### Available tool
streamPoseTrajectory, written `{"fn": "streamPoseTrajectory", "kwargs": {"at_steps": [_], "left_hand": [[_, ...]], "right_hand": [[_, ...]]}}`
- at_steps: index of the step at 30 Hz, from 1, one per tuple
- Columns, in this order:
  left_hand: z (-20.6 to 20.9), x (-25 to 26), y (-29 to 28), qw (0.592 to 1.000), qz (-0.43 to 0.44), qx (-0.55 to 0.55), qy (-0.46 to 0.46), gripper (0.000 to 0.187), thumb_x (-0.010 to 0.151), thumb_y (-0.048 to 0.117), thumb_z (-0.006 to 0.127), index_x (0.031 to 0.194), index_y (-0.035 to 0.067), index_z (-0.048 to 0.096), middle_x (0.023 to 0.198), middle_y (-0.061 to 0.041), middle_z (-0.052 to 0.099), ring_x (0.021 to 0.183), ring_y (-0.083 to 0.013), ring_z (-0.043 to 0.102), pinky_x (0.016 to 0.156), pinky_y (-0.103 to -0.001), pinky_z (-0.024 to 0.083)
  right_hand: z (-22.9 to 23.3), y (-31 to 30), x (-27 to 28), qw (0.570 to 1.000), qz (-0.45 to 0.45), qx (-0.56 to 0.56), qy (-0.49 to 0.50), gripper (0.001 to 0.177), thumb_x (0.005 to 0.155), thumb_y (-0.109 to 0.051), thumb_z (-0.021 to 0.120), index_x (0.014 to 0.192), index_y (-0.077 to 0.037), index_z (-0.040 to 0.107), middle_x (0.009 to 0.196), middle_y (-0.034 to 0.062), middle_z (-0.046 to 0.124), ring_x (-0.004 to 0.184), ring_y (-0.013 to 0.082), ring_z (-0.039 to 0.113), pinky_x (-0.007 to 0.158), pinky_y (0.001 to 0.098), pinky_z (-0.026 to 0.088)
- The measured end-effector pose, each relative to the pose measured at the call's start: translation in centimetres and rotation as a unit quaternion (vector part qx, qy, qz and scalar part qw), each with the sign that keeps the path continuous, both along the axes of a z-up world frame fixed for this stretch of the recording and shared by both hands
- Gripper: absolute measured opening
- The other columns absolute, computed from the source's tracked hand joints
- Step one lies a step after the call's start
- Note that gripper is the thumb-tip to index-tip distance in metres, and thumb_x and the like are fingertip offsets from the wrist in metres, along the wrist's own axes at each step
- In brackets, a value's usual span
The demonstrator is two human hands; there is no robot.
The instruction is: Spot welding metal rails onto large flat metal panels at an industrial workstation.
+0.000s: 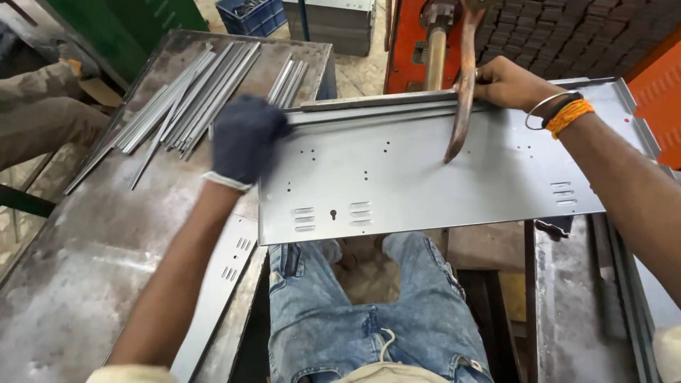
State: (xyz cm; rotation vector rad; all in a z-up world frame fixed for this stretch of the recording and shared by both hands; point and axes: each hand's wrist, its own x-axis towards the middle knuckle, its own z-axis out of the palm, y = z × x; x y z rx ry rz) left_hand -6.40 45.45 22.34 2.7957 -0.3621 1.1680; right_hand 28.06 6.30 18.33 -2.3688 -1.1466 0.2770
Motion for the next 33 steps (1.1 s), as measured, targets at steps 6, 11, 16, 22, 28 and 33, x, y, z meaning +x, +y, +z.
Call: {"fn": "streamPoseTrajectory", "kwargs": {"at_steps": [6,11,16,22,28,33], "left_hand": [[-2.0,8.7,-3.8,0.998,0.040,0.053,-0.002,0.011,0.090,0.018,0.072,0.082,0.014,0.066,0.083,-0.011,0.067,0.086,-0.0306,0.066,0.080,-0.044,0.052],[-0.5,8.7,-5.3,0.998,0.035,0.031,-0.045,0.013,0.089,0.021,0.073,0.090,0.009,0.069,0.087,-0.014,0.067,0.087,-0.0342,0.065,0.078,-0.046,0.049],[0.0,8.8,-2.8,0.996,0.077,0.006,-0.053,0.021,0.075,0.033,0.078,0.076,0.011,0.074,0.085,-0.016,0.071,0.084,-0.0368,0.066,0.074,-0.046,0.048],[-2.1,10.5,2.8,0.967,0.053,-0.190,0.160,0.017,0.093,0.024,0.071,0.103,0.017,0.082,0.095,-0.012,0.079,0.084,-0.0282,0.073,0.081,-0.042,0.055],[-1.3,10.6,2.6,0.913,-0.019,-0.327,0.242,0.020,0.090,0.029,0.072,0.105,0.017,0.078,0.093,-0.006,0.079,0.082,-0.0220,0.078,0.079,-0.034,0.060],[-1.8,11.3,3.4,0.946,0.010,-0.226,0.230,0.021,0.087,0.028,0.079,0.097,0.011,0.080,0.094,-0.011,0.078,0.083,-0.0269,0.073,0.079,-0.037,0.056]], "right_hand": [[1.9,-0.3,-2.9,1.000,0.012,0.006,-0.013,0.033,0.091,-0.027,0.076,0.115,-0.004,0.078,0.083,0.0099,0.077,0.068,0.0148,0.064,0.067,0.0333,0.052],[1.3,-1.6,-4.3,0.998,0.004,0.064,-0.022,0.032,0.094,-0.025,0.075,0.118,-0.004,0.076,0.097,0.0121,0.079,0.079,0.0147,0.068,0.078,0.0349,0.055],[2.4,-1.7,-7.3,0.996,-0.030,0.068,-0.050,0.032,0.096,-0.025,0.073,0.121,-0.005,0.076,0.102,0.0134,0.078,0.081,0.0192,0.071,0.079,0.0374,0.055],[1.5,-2.0,-8.1,0.986,-0.036,0.096,-0.135,0.026,0.100,-0.022,0.071,0.116,-0.002,0.075,0.103,0.0214,0.075,0.089,0.0312,0.073,0.081,0.0404,0.055],[-0.6,-1.7,-6.6,0.980,-0.088,0.081,-0.162,0.029,0.097,-0.027,0.073,0.113,-0.003,0.077,0.097,0.0200,0.075,0.079,0.0320,0.071,0.074,0.0423,0.054],[0.5,-0.2,-7.3,0.967,-0.115,-0.003,-0.227,0.035,0.092,-0.037,0.079,0.108,-0.006,0.079,0.072,0.0189,0.070,0.059,0.0339,0.066,0.059,0.0458,0.050]]}}
